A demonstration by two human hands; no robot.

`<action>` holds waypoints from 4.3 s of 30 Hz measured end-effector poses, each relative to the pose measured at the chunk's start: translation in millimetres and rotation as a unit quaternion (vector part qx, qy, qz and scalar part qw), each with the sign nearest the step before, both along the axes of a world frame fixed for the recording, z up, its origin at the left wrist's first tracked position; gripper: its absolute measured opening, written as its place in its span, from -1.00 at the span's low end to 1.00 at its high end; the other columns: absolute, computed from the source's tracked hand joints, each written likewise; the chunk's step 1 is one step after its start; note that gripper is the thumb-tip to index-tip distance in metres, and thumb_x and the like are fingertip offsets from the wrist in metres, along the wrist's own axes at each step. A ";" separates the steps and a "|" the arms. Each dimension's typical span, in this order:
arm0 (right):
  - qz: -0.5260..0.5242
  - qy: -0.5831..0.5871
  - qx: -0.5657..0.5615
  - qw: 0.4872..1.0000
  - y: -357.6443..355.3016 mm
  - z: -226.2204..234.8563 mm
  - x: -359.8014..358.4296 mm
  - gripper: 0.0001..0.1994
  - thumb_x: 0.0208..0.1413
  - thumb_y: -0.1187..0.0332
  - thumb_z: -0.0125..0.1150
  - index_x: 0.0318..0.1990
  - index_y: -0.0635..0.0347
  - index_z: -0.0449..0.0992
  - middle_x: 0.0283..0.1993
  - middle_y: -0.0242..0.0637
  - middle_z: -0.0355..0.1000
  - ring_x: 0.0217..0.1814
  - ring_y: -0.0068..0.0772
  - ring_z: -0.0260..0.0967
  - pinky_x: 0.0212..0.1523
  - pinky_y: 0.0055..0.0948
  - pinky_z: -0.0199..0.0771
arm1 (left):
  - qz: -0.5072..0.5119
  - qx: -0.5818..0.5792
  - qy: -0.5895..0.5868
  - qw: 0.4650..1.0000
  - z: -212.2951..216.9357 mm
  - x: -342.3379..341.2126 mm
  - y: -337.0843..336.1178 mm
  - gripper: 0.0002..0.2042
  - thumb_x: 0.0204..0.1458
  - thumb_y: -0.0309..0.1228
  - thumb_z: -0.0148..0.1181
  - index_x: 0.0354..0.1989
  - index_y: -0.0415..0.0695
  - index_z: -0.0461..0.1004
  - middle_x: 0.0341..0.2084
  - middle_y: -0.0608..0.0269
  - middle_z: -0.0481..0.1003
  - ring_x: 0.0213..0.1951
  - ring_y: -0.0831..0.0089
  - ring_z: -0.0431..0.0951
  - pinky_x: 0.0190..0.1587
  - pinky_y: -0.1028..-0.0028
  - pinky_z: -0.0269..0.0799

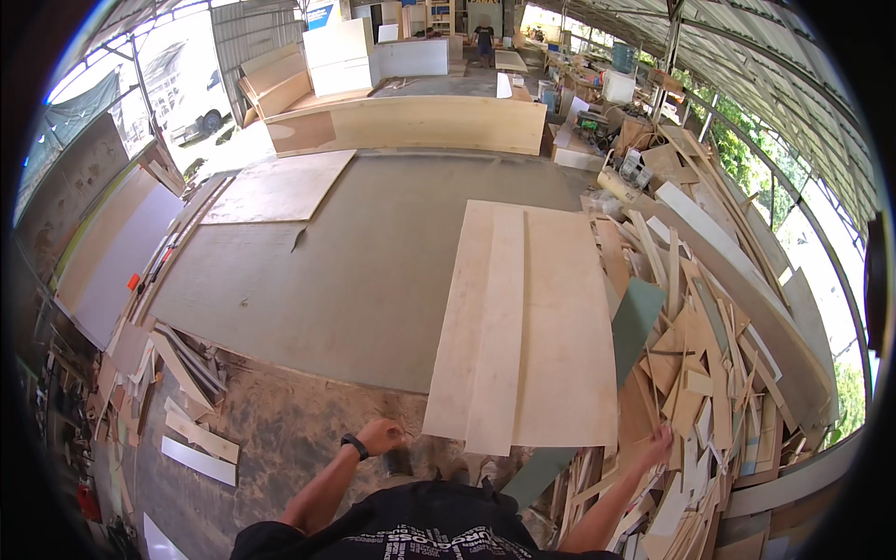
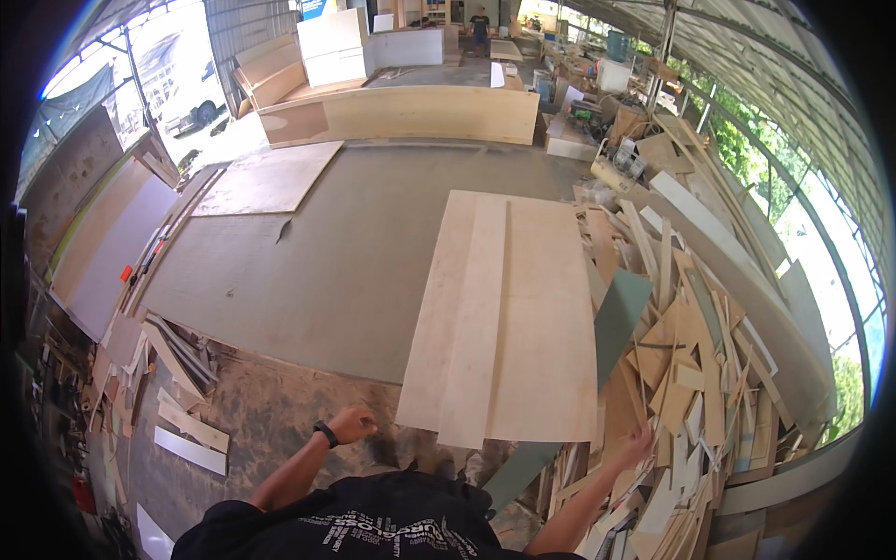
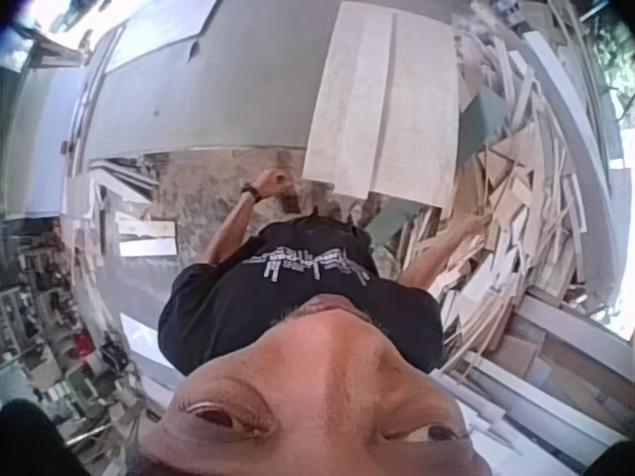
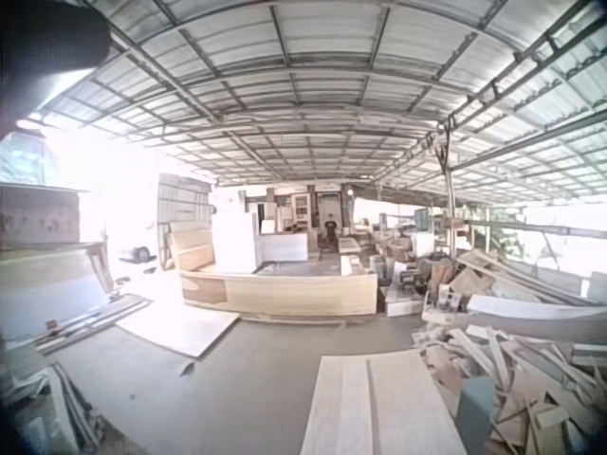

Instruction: The person aligns and stacks several pieces of plywood and thin wooden strips on a workbench. They use a hammer to tap a wooden frame into place and then use a tape measure to measure the frame.

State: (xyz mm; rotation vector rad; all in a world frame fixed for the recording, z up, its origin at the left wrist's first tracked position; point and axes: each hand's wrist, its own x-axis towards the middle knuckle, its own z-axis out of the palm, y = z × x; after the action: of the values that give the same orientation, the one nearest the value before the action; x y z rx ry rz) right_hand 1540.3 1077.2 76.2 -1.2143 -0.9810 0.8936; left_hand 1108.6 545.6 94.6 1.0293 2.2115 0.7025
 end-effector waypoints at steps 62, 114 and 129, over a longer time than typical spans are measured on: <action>-0.059 -0.404 -0.099 0.907 -152.4 -57.1 -88.9 -0.70 0.08 0.36 0.06 -0.10 0.39 0.50 -0.19 -0.01 0.54 -0.17 -0.05 0.51 -0.11 -0.17 0.47 | 0.165 -0.036 -0.122 0.978 -85.4 -105.4 -139.5 -0.63 0.18 -0.17 0.20 -0.02 -0.21 0.59 -0.23 0.02 0.64 -0.15 0.18 0.65 -0.09 0.27 0.55; 0.438 -0.459 0.083 0.769 -79.9 57.5 -246.7 -0.56 0.18 0.26 0.29 0.07 0.47 0.52 0.14 0.12 0.48 0.21 -0.04 0.46 0.21 -0.24 0.44 | 0.056 -0.052 -0.147 0.986 -69.8 -51.5 110.4 -0.56 0.07 -0.04 0.31 -0.15 -0.23 0.62 -0.34 0.07 0.66 -0.22 0.24 0.67 -0.13 0.28 0.56; 0.119 -0.153 -0.139 0.971 10.2 -163.6 6.9 -0.62 0.16 0.24 0.13 0.02 0.34 0.49 -0.07 -0.12 0.49 -0.13 -0.26 0.48 -0.17 -0.27 0.51 | 0.081 -0.017 -0.249 0.965 -53.3 -43.6 123.1 -0.59 0.09 -0.10 0.37 -0.16 -0.26 0.63 -0.41 0.08 0.66 -0.41 0.37 0.69 -0.31 0.38 0.63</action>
State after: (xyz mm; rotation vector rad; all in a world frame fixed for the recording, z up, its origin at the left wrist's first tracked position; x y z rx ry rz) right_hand 1547.1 1087.4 -87.4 -1.5252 -1.3015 1.0781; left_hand 1065.0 668.7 41.3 0.5745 1.8659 0.8809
